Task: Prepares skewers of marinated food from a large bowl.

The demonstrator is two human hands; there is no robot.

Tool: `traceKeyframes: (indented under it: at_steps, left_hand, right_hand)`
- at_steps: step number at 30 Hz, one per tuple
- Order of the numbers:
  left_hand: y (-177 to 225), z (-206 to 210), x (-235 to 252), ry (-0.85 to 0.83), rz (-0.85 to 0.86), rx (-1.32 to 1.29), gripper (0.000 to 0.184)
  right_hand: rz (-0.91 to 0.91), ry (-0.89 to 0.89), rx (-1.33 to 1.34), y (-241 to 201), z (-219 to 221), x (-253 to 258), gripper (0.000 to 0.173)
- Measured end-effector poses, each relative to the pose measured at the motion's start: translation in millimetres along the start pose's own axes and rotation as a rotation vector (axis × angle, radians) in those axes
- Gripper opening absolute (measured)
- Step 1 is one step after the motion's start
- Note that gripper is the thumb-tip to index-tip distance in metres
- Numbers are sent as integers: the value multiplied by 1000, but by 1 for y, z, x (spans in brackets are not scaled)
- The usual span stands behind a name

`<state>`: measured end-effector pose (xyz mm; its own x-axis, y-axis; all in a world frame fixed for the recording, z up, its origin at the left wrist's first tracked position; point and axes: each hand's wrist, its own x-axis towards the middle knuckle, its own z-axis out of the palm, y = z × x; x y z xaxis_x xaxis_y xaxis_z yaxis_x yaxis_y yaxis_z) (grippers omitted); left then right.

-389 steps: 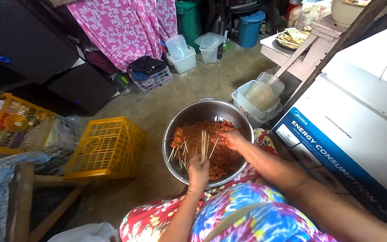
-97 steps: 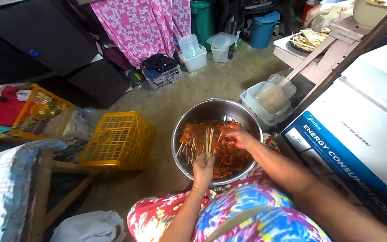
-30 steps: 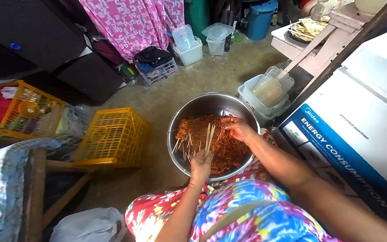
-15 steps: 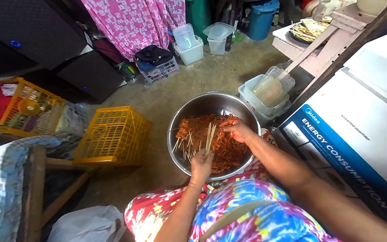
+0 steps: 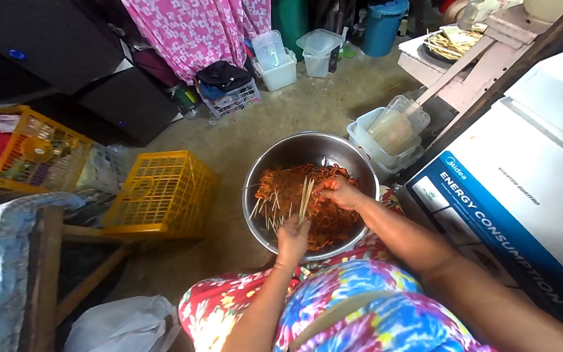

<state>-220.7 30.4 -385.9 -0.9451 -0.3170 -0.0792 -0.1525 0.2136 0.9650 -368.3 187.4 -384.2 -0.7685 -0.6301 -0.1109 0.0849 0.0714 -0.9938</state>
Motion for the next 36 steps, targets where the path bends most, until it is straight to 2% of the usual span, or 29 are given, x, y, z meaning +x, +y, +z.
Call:
traceKeyframes:
  at_steps: [7, 8, 11, 12, 15, 18, 21, 23, 27, 36]
  left_hand:
    - [0, 1, 1, 46, 0, 47, 9]
    - [0, 1, 0, 62, 4, 46, 9]
    - [-2, 1, 1, 124, 5, 8, 10]
    - [-3, 1, 2, 137, -2, -15, 10]
    - [-4, 0, 2, 144, -25, -64, 10]
    - [-6, 0, 3, 112, -14, -98, 11]
    - [-5, 0, 2, 61, 10, -88, 10]
    - [-5, 0, 1, 30, 19, -75, 9]
    - [-2, -1, 0, -10, 12, -35, 8]
    - [-3, -1, 0, -22, 26, -24, 8]
  right_hand:
    - [-12, -48, -10, 0, 10, 0, 15]
    - [-5, -68, 7, -1, 9, -1, 21]
    - [67, -144, 20, -2, -1, -2, 56]
    - [99, -137, -8, -1, -6, -2, 62]
    - [170, 30, 15, -3, -11, -2, 48]
    - [194, 176, 326, -7, -12, 0, 33]
    - [166, 244, 543, -8, -12, 2, 25]
    - [145, 289, 542, -6, -10, 4, 22]
    - [138, 333, 435, -5, -9, 4, 28]
    - [156, 263, 386, -2, -11, 5, 25]
